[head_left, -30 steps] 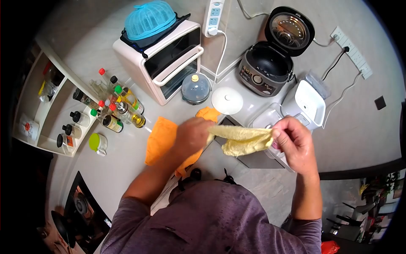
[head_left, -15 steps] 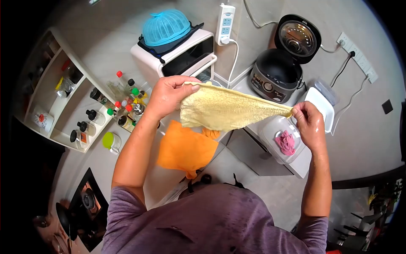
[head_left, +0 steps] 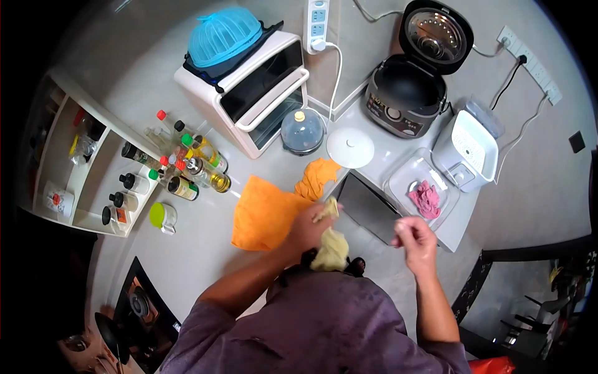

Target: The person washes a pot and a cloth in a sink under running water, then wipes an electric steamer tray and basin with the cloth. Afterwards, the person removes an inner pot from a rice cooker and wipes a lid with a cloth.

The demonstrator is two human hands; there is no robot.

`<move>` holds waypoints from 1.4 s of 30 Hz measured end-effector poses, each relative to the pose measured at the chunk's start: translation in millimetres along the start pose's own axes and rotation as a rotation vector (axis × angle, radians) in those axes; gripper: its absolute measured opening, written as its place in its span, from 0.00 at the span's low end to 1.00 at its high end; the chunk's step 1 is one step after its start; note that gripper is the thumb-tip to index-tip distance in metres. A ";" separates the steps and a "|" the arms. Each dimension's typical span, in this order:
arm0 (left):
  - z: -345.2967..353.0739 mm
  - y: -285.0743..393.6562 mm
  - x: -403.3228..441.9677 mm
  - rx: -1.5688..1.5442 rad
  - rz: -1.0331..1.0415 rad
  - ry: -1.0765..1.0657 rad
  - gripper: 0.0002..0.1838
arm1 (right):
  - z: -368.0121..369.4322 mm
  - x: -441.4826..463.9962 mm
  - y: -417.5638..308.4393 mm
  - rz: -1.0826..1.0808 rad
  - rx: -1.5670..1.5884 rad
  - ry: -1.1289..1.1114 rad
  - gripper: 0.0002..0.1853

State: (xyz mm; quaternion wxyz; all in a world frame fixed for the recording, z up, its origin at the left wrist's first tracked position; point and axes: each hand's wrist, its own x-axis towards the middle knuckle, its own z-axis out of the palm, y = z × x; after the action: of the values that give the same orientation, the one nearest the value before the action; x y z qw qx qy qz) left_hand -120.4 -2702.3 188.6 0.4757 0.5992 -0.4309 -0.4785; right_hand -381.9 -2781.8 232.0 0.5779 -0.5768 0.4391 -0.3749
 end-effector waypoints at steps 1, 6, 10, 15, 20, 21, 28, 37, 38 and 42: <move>-3.2 -1.4 11.2 0.058 -0.026 0.058 0.19 | -22.7 -5.3 23.2 0.048 -0.024 0.052 0.05; -24.7 -85.6 101.8 0.752 0.093 0.597 0.23 | -68.5 -66.8 87.8 0.433 -0.127 0.189 0.06; -57.1 -116.5 143.9 0.704 -0.208 0.485 0.19 | -71.4 -103.0 98.6 0.493 -0.121 0.185 0.05; -80.8 -60.2 133.9 0.137 -0.172 0.570 0.20 | -85.3 -113.2 112.1 0.444 -0.200 0.224 0.05; -85.0 -30.5 117.1 -0.197 -0.081 0.609 0.18 | -69.0 -88.0 96.5 0.396 -0.276 0.142 0.05; -85.2 -29.5 117.0 -0.286 -0.025 0.583 0.17 | -63.9 -82.9 94.4 0.362 -0.283 0.127 0.05; -69.3 41.2 91.0 -0.711 -0.066 0.442 0.15 | -41.4 -57.2 84.6 0.223 -0.373 -0.019 0.05; -63.7 83.4 79.2 -0.789 -0.111 0.329 0.15 | -32.1 -47.8 83.7 0.207 -0.372 -0.072 0.05; -66.2 82.9 78.2 -0.757 -0.098 0.322 0.14 | -31.9 -45.8 85.1 0.189 -0.378 -0.079 0.05; -72.7 91.5 55.3 -0.619 -0.010 0.313 0.14 | -34.0 -46.1 91.1 0.182 -0.390 -0.067 0.04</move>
State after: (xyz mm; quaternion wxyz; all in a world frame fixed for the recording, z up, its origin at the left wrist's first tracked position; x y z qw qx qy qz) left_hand -45.1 -2760.8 276.0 0.6929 0.4948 -0.1842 -0.4911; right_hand -435.8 -2745.1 146.4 0.5013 -0.6477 0.5341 -0.2096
